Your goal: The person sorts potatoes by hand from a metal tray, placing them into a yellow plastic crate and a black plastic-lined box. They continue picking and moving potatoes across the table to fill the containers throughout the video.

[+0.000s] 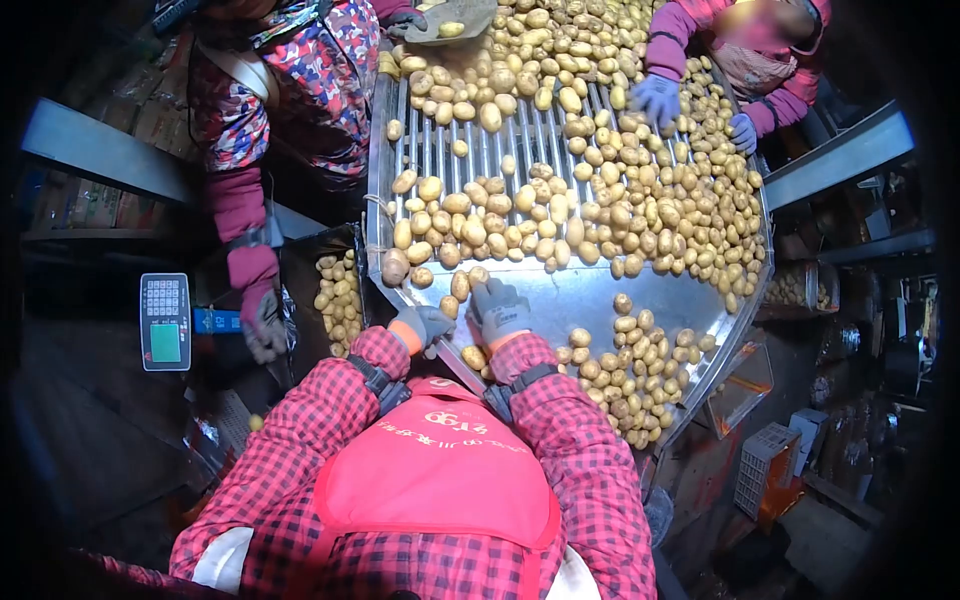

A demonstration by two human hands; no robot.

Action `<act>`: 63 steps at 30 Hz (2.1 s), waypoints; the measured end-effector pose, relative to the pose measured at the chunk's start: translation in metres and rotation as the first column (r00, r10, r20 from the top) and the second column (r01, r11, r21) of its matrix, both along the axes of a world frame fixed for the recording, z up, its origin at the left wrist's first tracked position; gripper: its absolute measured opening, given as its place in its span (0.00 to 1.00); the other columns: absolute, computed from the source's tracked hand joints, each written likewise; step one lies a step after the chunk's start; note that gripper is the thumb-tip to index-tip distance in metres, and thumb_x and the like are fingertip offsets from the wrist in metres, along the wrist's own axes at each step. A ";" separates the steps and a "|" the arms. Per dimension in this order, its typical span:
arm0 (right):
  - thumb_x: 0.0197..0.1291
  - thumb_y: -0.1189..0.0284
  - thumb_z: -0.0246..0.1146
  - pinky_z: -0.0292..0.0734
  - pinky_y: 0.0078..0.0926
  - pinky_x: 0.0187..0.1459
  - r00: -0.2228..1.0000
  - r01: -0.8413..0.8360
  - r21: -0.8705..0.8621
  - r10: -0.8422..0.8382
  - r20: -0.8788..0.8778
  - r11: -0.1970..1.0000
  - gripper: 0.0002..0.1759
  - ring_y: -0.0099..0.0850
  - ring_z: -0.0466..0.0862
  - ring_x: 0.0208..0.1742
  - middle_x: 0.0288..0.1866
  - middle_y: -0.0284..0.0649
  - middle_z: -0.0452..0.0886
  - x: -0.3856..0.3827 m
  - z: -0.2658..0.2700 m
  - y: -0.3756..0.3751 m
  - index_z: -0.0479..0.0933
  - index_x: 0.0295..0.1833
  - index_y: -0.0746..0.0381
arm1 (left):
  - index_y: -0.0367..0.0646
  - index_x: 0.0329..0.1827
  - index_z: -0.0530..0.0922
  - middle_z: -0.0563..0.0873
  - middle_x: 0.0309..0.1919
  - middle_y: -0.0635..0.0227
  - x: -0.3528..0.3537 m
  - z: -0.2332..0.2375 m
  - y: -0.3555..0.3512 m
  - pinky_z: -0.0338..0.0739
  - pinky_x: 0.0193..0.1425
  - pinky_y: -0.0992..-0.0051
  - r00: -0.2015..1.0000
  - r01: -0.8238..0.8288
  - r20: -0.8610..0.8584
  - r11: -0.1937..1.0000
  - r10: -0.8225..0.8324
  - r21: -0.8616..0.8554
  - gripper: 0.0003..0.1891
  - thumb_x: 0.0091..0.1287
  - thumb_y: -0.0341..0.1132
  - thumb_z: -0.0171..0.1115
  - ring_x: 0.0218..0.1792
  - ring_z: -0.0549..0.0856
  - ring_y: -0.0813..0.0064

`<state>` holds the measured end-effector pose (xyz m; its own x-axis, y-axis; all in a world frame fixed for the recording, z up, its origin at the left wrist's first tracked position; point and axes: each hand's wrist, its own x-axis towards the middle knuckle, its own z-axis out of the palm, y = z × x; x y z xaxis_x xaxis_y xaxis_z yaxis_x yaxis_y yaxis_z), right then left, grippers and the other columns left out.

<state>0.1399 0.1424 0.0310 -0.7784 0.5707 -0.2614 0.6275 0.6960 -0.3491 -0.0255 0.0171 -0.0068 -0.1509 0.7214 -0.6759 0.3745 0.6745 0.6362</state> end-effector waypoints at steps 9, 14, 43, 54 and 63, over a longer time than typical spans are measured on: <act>0.50 0.66 0.72 0.79 0.44 0.53 0.906 0.245 -0.373 -0.348 -0.239 0.895 0.22 0.50 0.84 0.51 0.48 0.50 0.85 0.072 -0.053 -0.020 0.81 0.52 0.57 | 0.53 0.55 0.82 0.84 0.54 0.59 0.029 0.023 0.043 0.77 0.58 0.58 0.761 0.399 -0.647 0.754 0.045 0.522 0.17 0.62 0.34 0.65 0.55 0.83 0.52; 0.52 0.69 0.72 0.82 0.32 0.47 0.649 0.375 -0.713 -0.717 -0.256 0.593 0.26 0.34 0.85 0.44 0.45 0.42 0.85 0.145 -0.032 -0.010 0.80 0.58 0.61 | 0.62 0.61 0.77 0.80 0.60 0.69 0.059 0.018 0.077 0.66 0.67 0.50 0.581 0.657 -0.756 0.722 -0.303 0.216 0.25 0.58 0.37 0.68 0.65 0.77 0.61; 0.56 0.63 0.65 0.75 0.43 0.50 0.676 -0.458 -0.249 0.152 -0.721 0.853 0.20 0.51 0.80 0.48 0.47 0.47 0.80 -0.027 0.104 -0.060 0.78 0.52 0.62 | 0.44 0.68 0.71 0.81 0.58 0.55 0.015 0.028 -0.104 0.82 0.54 0.49 0.359 -0.709 0.909 0.696 0.213 0.117 0.29 0.74 0.57 0.50 0.57 0.82 0.51; 0.52 0.71 0.66 0.73 0.44 0.63 0.983 -0.173 0.094 0.178 -0.049 0.980 0.24 0.50 0.75 0.66 0.63 0.43 0.79 0.003 -0.051 0.013 0.82 0.58 0.49 | 0.50 0.59 0.73 0.81 0.54 0.68 -0.114 -0.053 -0.259 0.69 0.66 0.64 -0.764 -0.597 0.448 -0.243 0.465 -0.765 0.18 0.71 0.46 0.58 0.60 0.78 0.67; 0.61 0.77 0.56 0.78 0.40 0.59 0.923 -0.381 -0.113 0.370 -0.109 0.918 0.28 0.48 0.83 0.57 0.61 0.45 0.80 0.048 -0.026 -0.050 0.74 0.68 0.49 | 0.41 0.66 0.74 0.81 0.59 0.59 -0.049 0.000 -0.138 0.79 0.62 0.48 -0.078 -0.822 0.743 0.379 0.665 -0.425 0.19 0.78 0.40 0.49 0.56 0.82 0.53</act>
<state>0.1881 0.0924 0.0045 -0.9509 0.1978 -0.2379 0.2935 0.8200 -0.4914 -0.0749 -0.1208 -0.0064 -0.1997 0.6084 -0.7681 -0.9425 0.0951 0.3204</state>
